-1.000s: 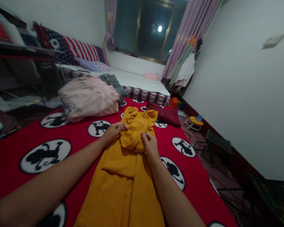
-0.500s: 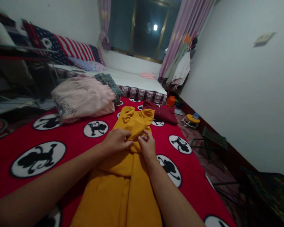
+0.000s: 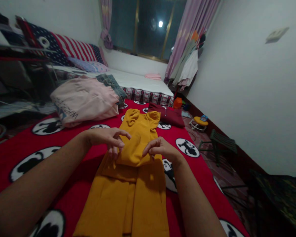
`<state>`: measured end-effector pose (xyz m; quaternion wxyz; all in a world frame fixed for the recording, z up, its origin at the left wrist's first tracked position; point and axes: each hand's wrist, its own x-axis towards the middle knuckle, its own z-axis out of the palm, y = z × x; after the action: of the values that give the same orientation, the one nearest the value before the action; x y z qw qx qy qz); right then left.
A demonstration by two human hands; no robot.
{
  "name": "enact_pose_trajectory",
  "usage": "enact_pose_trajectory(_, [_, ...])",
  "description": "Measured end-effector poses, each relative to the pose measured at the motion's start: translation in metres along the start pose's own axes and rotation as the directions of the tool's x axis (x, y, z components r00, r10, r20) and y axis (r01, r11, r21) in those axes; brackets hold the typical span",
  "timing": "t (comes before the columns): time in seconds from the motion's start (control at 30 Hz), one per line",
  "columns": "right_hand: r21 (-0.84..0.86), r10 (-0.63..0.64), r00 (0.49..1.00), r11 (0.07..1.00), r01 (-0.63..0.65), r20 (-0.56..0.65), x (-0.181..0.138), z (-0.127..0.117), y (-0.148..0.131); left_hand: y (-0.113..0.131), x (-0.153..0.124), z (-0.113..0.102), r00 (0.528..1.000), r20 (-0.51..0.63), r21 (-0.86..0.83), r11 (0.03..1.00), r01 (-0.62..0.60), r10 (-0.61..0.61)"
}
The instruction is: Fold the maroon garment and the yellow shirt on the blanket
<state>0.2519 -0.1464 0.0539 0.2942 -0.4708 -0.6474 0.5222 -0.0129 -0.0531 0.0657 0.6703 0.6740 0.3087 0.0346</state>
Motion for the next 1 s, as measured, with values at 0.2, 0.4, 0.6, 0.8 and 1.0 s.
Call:
enact_pose_trajectory(0.2, [-0.098, 0.082, 0.996, 0.992, -0.077, 0.047, 0.005, 0.001, 0.007, -0.010, 0.022, 0.003, 0.967, -0.256, 0.043, 0.999, 0.000, 0.011])
enact_pose_trajectory(0.4, [-0.190, 0.154, 0.976, 0.974, -0.124, 0.155, 0.011, 0.007, 0.014, -0.015, 0.030, 0.013, 0.994, -0.050, 0.283, 0.956, -0.079, 0.097])
enact_pose_trajectory(0.6, [-0.193, 0.335, 0.894, 0.938, -0.288, 0.296, 0.003, 0.016, -0.005, -0.012, 0.023, 0.010, 0.993, 0.117, 0.404, 0.913, -0.053, 0.006])
enact_pose_trajectory(0.8, [-0.303, 0.410, 0.856, 0.898, -0.319, 0.315, -0.001, 0.024, -0.018, -0.008, 0.028, 0.019, 0.975, -0.125, 0.673, 0.738, -0.053, 0.185])
enact_pose_trajectory(1.0, [-0.416, 0.144, 0.976, 0.887, -0.202, -0.166, 0.013, 0.027, -0.003, -0.007, 0.034, 0.031, 0.906, -0.194, 0.736, 0.667, -0.119, 0.376])
